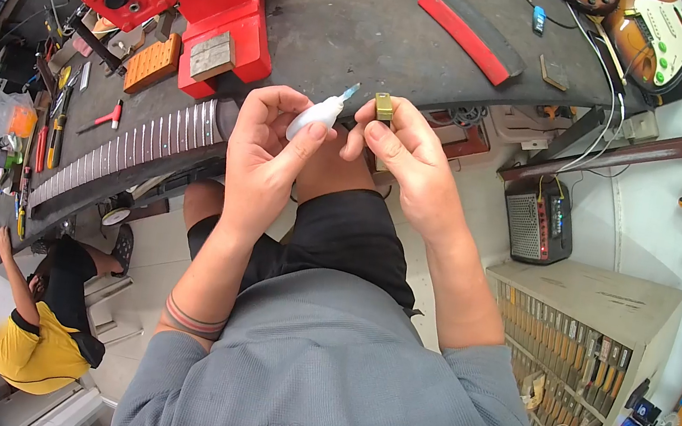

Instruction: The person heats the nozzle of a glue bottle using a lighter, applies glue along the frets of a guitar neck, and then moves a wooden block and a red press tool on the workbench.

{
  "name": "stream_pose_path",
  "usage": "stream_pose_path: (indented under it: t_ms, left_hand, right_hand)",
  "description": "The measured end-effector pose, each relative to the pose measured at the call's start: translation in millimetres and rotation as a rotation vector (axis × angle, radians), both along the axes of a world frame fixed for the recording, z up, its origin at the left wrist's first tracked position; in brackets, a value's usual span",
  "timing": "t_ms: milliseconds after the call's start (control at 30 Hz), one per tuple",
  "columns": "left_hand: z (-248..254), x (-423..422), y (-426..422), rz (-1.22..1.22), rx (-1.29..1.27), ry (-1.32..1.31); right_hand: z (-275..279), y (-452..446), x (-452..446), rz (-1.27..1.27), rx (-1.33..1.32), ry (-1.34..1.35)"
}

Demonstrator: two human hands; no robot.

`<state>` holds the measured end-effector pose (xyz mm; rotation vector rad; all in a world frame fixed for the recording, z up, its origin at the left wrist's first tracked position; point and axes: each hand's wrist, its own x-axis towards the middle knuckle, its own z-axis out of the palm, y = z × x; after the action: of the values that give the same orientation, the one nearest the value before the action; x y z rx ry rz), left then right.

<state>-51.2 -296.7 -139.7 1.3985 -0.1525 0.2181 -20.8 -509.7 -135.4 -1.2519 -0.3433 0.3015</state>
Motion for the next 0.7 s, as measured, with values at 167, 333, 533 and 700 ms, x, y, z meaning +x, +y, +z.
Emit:
stream_pose_path:
  t_ms: [167,333,533,700]
  left_hand:
    - [-1.3,-0.2,-1.4,-0.01,-0.002,-0.002]
    - [2.3,-1.4,-2.5,-0.004,-0.013,0.009]
    - [-0.1,-1.8,-4.2,-0.003,-0.002,0.004]
    - [0.7,-2.1,-5.0,0.0,0.0,0.005]
  right_hand:
    - [4.7,-0.4,-0.9,0.017,-0.006,-0.023]
    - [9.5,1.1,-4.7,0.022,-0.002,0.005]
    - [7.0,-0.3,-3.3,0.026,0.043,0.003]
    - [10.0,-2.5,-4.1,0.031,0.012,0.021]
